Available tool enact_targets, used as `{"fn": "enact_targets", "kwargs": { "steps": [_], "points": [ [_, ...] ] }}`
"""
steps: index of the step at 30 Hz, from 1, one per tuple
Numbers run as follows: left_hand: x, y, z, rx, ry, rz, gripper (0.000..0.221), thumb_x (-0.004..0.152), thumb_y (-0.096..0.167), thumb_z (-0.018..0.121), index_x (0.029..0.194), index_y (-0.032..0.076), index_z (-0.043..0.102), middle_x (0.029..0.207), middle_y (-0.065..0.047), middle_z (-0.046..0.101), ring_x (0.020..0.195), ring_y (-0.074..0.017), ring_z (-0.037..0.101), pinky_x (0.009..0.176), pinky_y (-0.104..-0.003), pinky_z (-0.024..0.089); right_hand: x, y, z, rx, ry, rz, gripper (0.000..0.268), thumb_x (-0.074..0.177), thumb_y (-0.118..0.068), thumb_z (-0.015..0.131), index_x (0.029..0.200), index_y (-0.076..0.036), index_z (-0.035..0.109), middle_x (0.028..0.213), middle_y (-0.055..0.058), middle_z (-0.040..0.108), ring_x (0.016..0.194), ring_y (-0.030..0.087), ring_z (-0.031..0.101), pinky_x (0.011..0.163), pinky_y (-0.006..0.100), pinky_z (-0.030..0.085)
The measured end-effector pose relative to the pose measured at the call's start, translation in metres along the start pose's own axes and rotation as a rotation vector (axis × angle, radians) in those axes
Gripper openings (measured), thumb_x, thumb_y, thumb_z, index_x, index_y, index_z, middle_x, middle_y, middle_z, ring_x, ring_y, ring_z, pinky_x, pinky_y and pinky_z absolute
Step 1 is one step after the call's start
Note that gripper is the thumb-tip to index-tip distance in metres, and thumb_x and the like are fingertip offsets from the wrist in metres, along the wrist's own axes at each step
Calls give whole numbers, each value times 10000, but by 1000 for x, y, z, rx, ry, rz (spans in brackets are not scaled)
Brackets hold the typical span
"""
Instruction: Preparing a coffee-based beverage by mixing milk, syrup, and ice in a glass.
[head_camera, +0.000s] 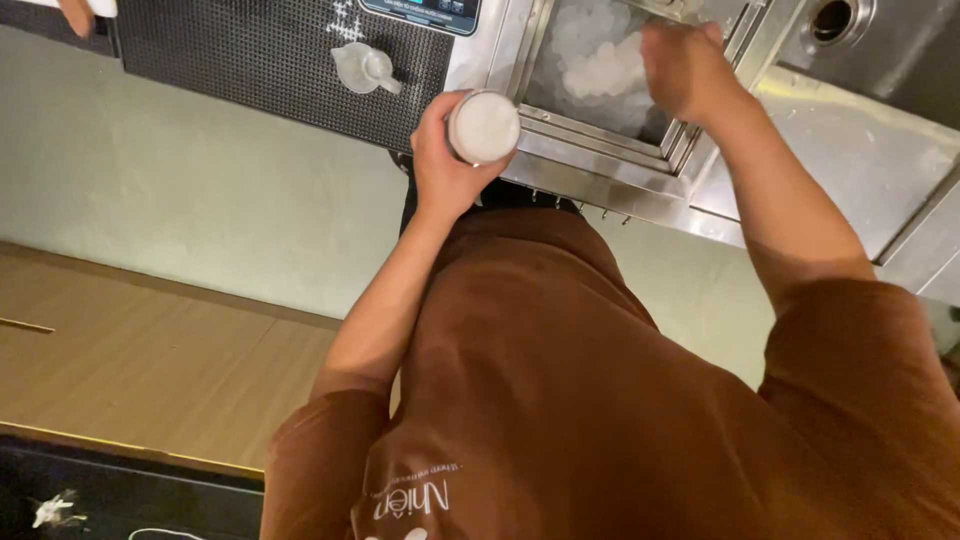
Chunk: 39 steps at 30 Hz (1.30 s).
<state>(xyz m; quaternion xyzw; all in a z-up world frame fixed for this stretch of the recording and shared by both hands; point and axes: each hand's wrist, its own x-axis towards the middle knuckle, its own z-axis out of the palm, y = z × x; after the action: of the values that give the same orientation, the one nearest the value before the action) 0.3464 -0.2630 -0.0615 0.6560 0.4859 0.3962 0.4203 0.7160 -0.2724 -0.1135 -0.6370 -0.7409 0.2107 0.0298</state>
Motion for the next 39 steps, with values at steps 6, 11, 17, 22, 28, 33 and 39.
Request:
{"fn": "enact_targets", "kwargs": {
  "steps": [6,11,17,22,28,33,39],
  "points": [
    [34,-8,48,115,-26,99,812,657,238,1003,1316,152,537,1229,-33,665,1165,-258,650,992,-419,469,-32,-89,-170,-291,166,-158,121,1022,-114,661,916,-59,642,812,133,664,829,352,642,835,481,463],
    [53,2,86,116,-55,181,842,625,256,990,1323,182,524,1236,-19,656,1203,-266,612,995,-437,380,-40,-88,-191,-560,316,-144,73,853,-74,605,870,-118,661,793,78,646,761,279,632,729,397,460],
    [66,13,106,29,-81,234,833,644,260,991,1324,185,515,1222,-8,670,1170,-245,638,994,-432,395,-51,-62,-185,-332,363,-180,51,1018,-56,622,1003,-45,670,843,140,655,805,346,627,784,435,500],
    [71,21,93,-227,-163,234,800,696,208,1013,1323,163,518,1223,-52,710,1151,-292,714,993,-404,578,-57,-34,-145,459,84,308,137,1132,-168,573,1149,-61,657,838,204,610,781,390,561,699,461,468],
    [52,56,-5,-105,-66,332,873,657,204,1011,1344,110,481,1311,-95,679,1236,-291,668,1032,-423,516,-20,-1,-15,-170,-41,377,225,922,-205,637,1089,-106,749,1010,201,738,947,411,680,795,510,536],
    [28,53,-102,-72,50,217,855,661,188,1022,1334,105,502,1334,-106,656,1254,-260,652,1064,-408,522,38,-17,55,-399,-267,404,302,838,-225,673,1096,-79,732,1142,207,708,1031,402,679,834,550,532],
    [37,-43,-180,-76,117,-17,837,689,176,1002,1339,89,481,1330,-87,665,1249,-252,668,1062,-378,541,139,-211,-96,663,54,-32,235,1075,-103,657,1298,-48,605,1061,32,629,925,123,591,826,292,488]
  ]
}}
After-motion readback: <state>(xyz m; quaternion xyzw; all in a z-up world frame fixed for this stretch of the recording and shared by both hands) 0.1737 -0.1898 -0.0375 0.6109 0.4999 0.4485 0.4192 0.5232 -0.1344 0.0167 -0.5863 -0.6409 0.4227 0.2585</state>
